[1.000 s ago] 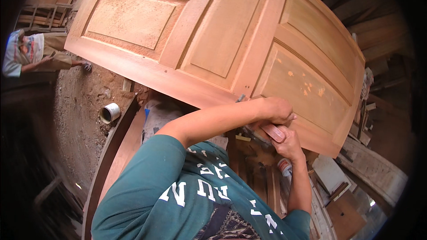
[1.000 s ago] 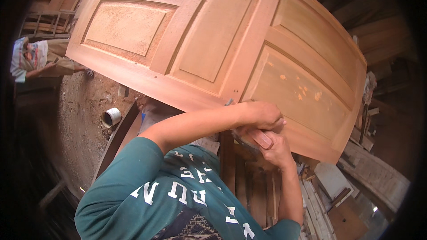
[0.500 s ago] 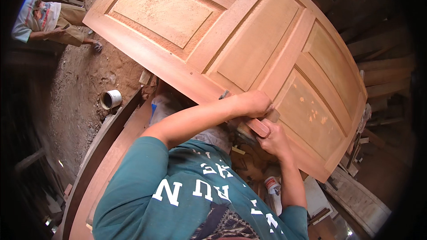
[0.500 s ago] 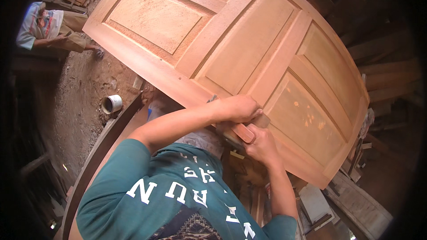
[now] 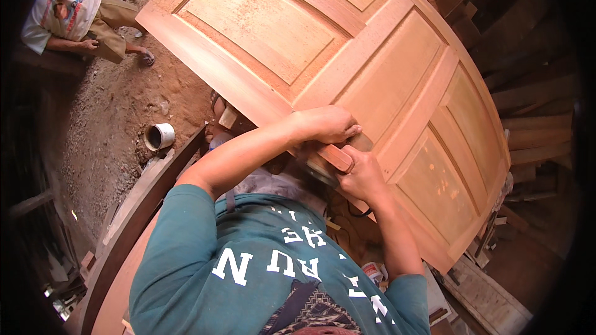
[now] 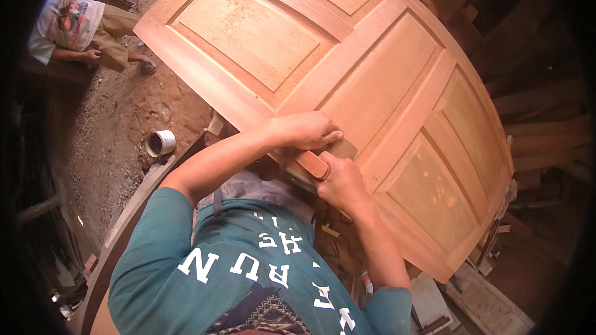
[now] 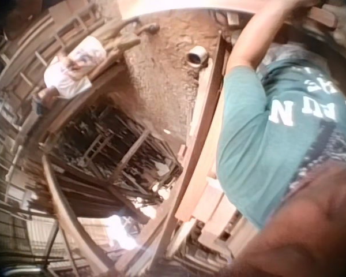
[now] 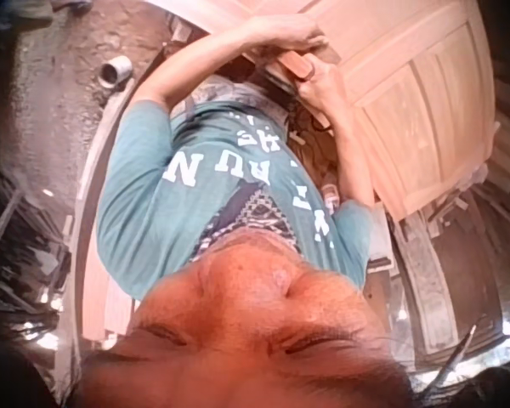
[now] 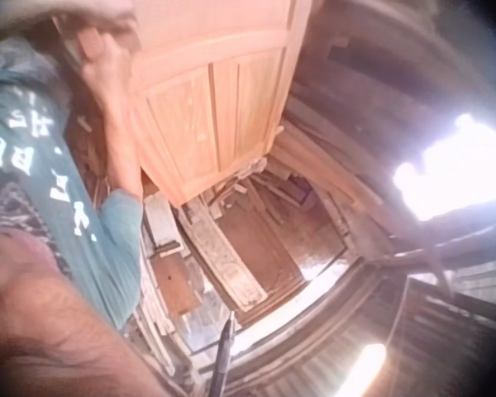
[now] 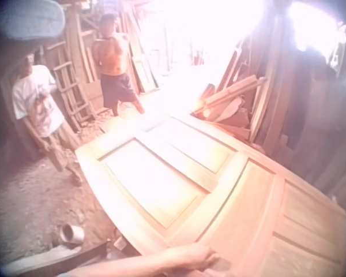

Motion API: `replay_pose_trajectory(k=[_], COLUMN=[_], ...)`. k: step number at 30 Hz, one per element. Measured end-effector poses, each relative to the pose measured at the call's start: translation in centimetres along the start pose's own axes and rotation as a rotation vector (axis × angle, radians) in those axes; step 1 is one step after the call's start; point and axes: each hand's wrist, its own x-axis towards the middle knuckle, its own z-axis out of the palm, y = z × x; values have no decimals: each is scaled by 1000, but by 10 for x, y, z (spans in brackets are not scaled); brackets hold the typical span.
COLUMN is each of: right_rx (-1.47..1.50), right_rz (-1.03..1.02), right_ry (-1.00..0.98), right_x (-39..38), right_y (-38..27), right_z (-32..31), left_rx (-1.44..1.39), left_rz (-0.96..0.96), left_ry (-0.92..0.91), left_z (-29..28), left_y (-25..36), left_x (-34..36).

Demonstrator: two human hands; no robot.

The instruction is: The person uses a power planer to smooth the surfaces and edges of a wooden door. They move the tool across the wooden frame and panels, creating wood shavings while stabilizing the door with one hand.

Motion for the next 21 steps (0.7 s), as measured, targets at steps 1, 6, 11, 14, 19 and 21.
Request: replay_pose_trajectory(k=[1,6,11,14,19,21], right_rx=[-5,-27,-19,-29,-28,-22], right_rz=[8,15,3,-22,-16,-22], right_ry=[-8,-14,-23,-13,-33,-29], right_x=[10,59,113,145,198,219], right_y=[-8,-48,-88,-112,-148,-162], right_z=[5,28,51,67,90,98], left_rx=[5,22,-16,10,19,20], left_rz=[3,-2,-4,-24,-50,-77], left_ry=[9,15,46,47,41,27], left_z=[-8,-56,-106,-135,-184,-206], left_y=[-9,-51,-91,-118,-157,-168], left_x=[-5,-30,-58,-73,-97,-107])
